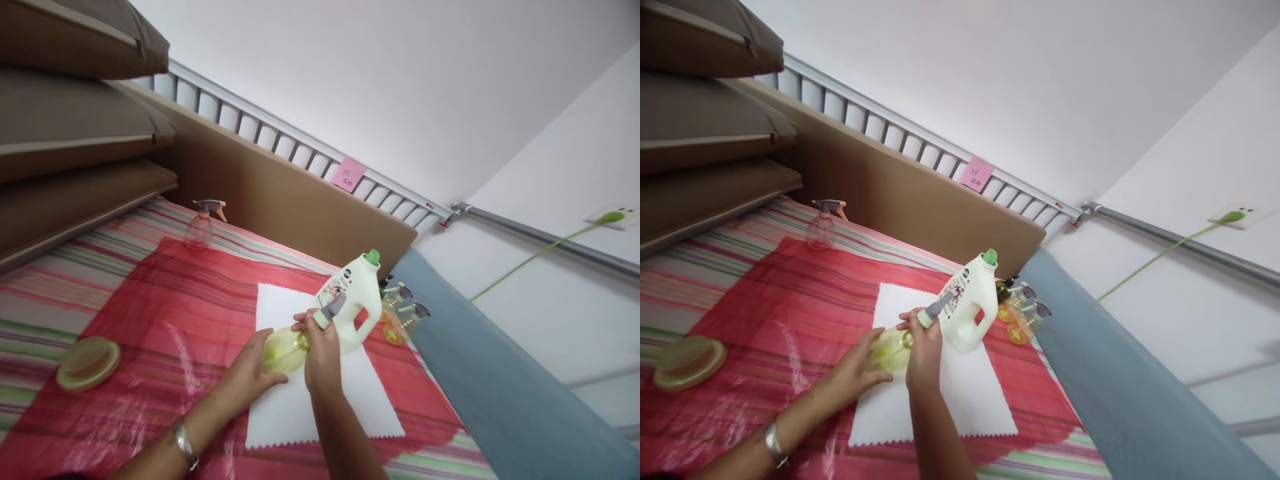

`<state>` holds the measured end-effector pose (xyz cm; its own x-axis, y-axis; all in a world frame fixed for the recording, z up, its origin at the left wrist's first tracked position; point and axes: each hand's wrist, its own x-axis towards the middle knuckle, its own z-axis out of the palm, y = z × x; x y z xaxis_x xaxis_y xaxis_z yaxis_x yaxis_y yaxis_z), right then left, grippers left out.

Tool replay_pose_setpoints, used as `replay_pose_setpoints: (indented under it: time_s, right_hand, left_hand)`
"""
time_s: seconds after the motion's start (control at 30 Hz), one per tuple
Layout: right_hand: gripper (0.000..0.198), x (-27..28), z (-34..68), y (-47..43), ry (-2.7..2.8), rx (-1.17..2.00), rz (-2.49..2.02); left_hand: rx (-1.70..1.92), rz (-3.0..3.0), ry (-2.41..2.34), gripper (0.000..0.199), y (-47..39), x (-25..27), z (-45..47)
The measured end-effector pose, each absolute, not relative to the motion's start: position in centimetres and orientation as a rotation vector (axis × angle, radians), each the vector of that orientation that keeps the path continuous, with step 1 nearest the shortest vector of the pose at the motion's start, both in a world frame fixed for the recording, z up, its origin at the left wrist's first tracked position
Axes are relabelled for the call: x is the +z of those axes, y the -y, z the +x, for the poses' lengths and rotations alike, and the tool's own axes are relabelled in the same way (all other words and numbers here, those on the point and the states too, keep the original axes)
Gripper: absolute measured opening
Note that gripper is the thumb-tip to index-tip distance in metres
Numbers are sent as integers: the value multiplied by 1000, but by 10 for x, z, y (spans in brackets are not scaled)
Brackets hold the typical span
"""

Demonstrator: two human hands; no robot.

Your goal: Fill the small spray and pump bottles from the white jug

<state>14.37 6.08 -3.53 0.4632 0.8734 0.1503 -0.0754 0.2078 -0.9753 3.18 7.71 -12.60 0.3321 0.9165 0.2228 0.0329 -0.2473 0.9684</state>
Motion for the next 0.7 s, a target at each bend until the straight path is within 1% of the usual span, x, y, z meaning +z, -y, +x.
replay_pose_setpoints:
  time_s: [0.13, 0.2, 0.27, 0.33, 0.47, 0.5, 0.57, 0.63, 0.7]
  right_hand:
    - [19, -64, 139, -59, 897, 884, -1256]
    - [19, -65, 138, -60, 891, 901, -1248]
    - [19, -51, 141, -61, 917, 896, -1208]
    - [18, -25, 147, -62, 980, 842, -1142]
    - [18, 33, 172, -60, 1136, 606, -1079]
    - [18, 41, 180, -60, 1180, 553, -1133]
    - [19, 42, 195, -60, 1351, 471, -1420]
    - [21, 22, 210, -60, 1579, 426, -1801]
    - [16, -12, 222, -59, 1730, 423, -2007]
  left_hand:
    - [1064, 1876, -823, 71, -72, -128, 36]
    - [1071, 1916, -809, 70, -72, -126, 38]
    - [1072, 1893, -858, 68, -73, -125, 40]
    - [1071, 1864, -909, 67, -75, -124, 40]
    - [1074, 1855, -902, 63, -80, -129, 38]
    - [1084, 1855, -896, 63, -80, -130, 37]
    - [1107, 1854, -897, 63, -81, -132, 36]
    - [1122, 1850, -908, 63, -82, -131, 36]
    - [1121, 1848, -917, 64, -81, -129, 35]
